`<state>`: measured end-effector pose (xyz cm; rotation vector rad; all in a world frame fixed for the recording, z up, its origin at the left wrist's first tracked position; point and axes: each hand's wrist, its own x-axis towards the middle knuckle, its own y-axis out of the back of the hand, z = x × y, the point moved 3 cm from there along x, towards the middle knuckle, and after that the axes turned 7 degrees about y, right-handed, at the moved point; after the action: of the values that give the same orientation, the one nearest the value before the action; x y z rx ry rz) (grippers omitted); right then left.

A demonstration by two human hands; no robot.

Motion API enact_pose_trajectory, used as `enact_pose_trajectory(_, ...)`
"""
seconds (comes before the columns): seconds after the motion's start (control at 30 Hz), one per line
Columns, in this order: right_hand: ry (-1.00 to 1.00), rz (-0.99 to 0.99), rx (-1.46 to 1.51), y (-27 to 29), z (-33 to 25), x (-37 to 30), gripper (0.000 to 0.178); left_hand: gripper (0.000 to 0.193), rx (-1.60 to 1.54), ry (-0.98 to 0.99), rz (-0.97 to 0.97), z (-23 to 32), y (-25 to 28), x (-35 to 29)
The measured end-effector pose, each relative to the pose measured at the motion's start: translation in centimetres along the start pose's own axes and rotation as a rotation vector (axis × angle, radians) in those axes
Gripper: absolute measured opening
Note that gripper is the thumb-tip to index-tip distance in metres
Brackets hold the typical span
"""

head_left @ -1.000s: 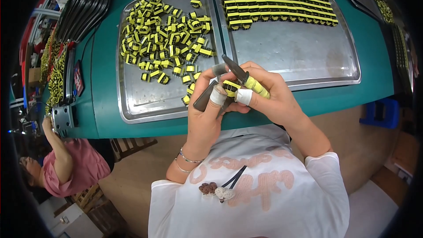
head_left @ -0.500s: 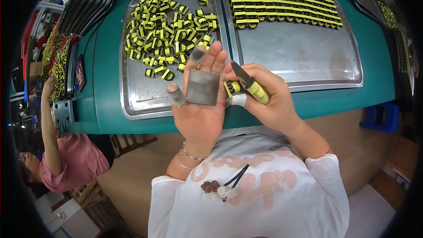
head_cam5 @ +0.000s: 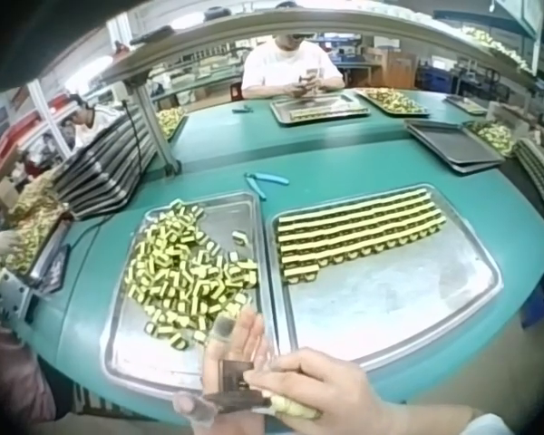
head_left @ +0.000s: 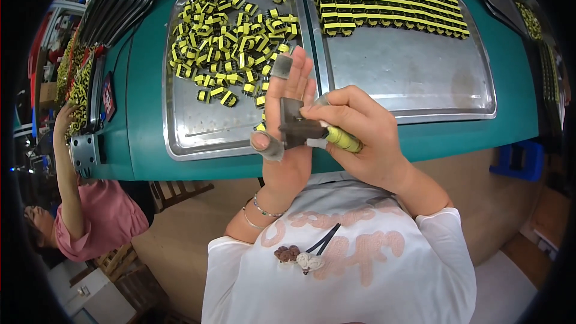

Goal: The person trims small yellow electronic components with pliers, then organizes them on a metal tray.

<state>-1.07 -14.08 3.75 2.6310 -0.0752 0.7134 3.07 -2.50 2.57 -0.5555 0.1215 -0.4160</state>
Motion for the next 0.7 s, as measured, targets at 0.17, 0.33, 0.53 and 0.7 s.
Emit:
enact_pose_trajectory(0.17, -0.014, 0.041, 0.045, 0.0, 0.3, 0.2, 0.039, 0.111, 0.047, 0.022, 0.048, -0.2, -0.2, 0.0)
enact_pose_trajectory(0.33, -0.001, 0.046, 0.113, 0.0, 1.2, 0.2, 0.036, 0.114, 0.081, 0.065, -0.018, -1.1, 0.0, 0.0)
enact_pose_trajectory(0.53, 0.071, 0.030, -0.011, 0.0, 1.2, 0.1, 0.038, 0.102, 0.097, 0.128, -0.064, -1.4, 0.5, -0.3)
enact_pose_trajectory(0.7, 0.145, 0.041, -0.097, 0.4, 0.6, 0.2, 0.041, 0.094, -0.162, 0.315, -0.115, -1.2, 0.6, -0.6)
